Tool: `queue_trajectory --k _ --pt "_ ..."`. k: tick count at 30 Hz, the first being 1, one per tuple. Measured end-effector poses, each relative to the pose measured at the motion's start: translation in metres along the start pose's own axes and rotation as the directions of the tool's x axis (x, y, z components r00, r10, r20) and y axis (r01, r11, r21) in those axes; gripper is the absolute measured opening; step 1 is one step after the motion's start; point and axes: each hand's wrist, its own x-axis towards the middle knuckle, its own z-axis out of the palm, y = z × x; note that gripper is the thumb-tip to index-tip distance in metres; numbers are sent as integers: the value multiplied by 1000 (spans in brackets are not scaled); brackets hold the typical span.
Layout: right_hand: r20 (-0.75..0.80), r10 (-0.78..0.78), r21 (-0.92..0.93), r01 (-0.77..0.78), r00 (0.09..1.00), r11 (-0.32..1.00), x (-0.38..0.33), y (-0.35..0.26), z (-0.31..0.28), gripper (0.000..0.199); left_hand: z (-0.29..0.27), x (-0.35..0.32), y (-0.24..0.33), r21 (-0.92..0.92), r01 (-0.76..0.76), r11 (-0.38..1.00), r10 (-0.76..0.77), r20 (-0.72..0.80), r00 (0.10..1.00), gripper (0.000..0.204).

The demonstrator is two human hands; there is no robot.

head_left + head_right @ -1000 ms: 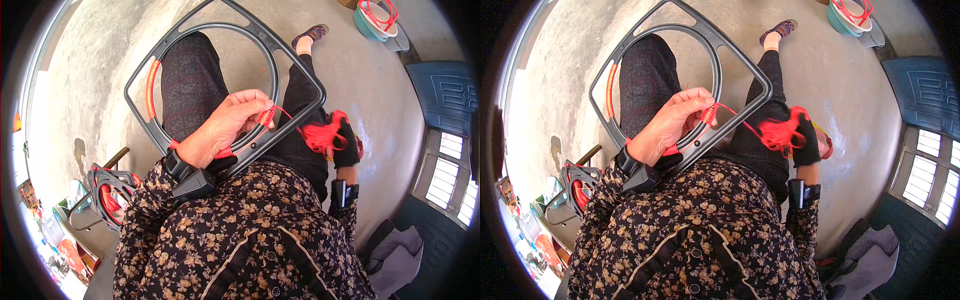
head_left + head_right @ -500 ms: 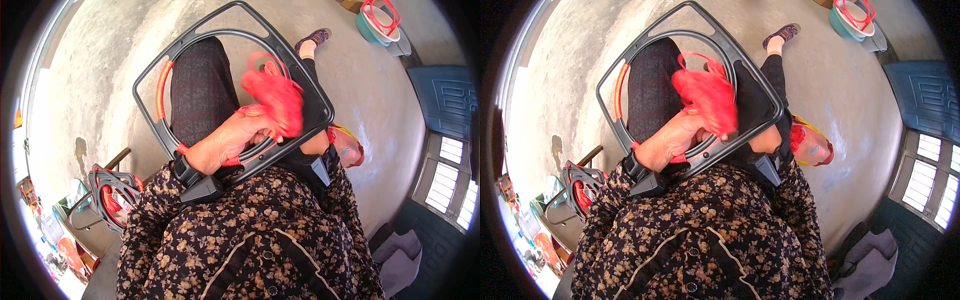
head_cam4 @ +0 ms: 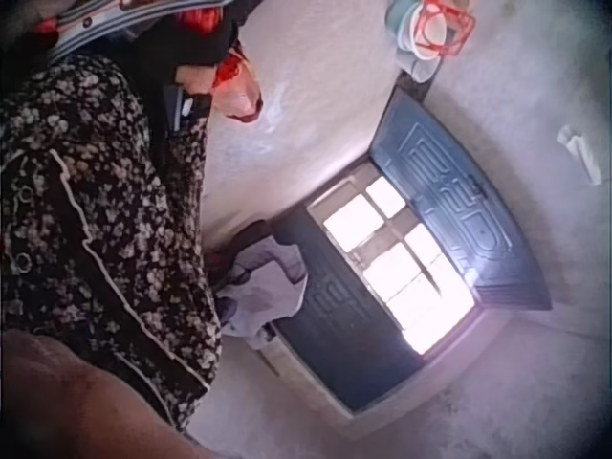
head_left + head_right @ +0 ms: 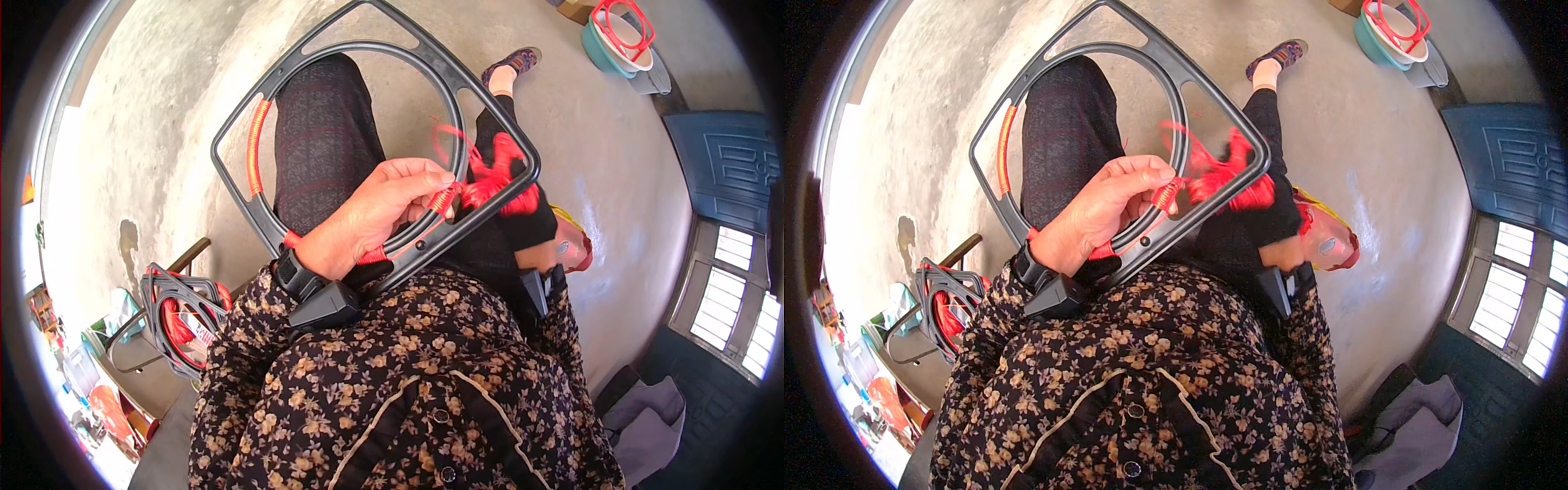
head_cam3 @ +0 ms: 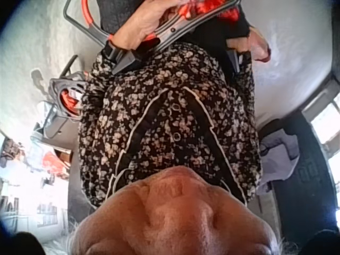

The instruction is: The recorder is seated on the floor and manually wraps a red nylon cord or net around a black plastic circular frame, likely a basketball rim.

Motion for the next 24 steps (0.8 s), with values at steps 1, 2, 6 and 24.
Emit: queue_trajectory --k 1,2,6,24 --pt "-56 47 175 -37 997 984 -6 1 -3 28 1 0 0 -4 -8 1000 8 -28 1000 16" --pt "-110 96 336 -54 989 940 -11 3 -7 28 1 0 1 -9 -16 1000 15 -55 998 16" --pt "-264 274 712 -5 925 702 -20 10 -34 28 2 0 3 5 -17 1000 18 -67 998 17" --pt "-375 -142 -134 98 916 986 55 -10 24 22 12 5 -1 3 21 1000 -21 -70 997 12"
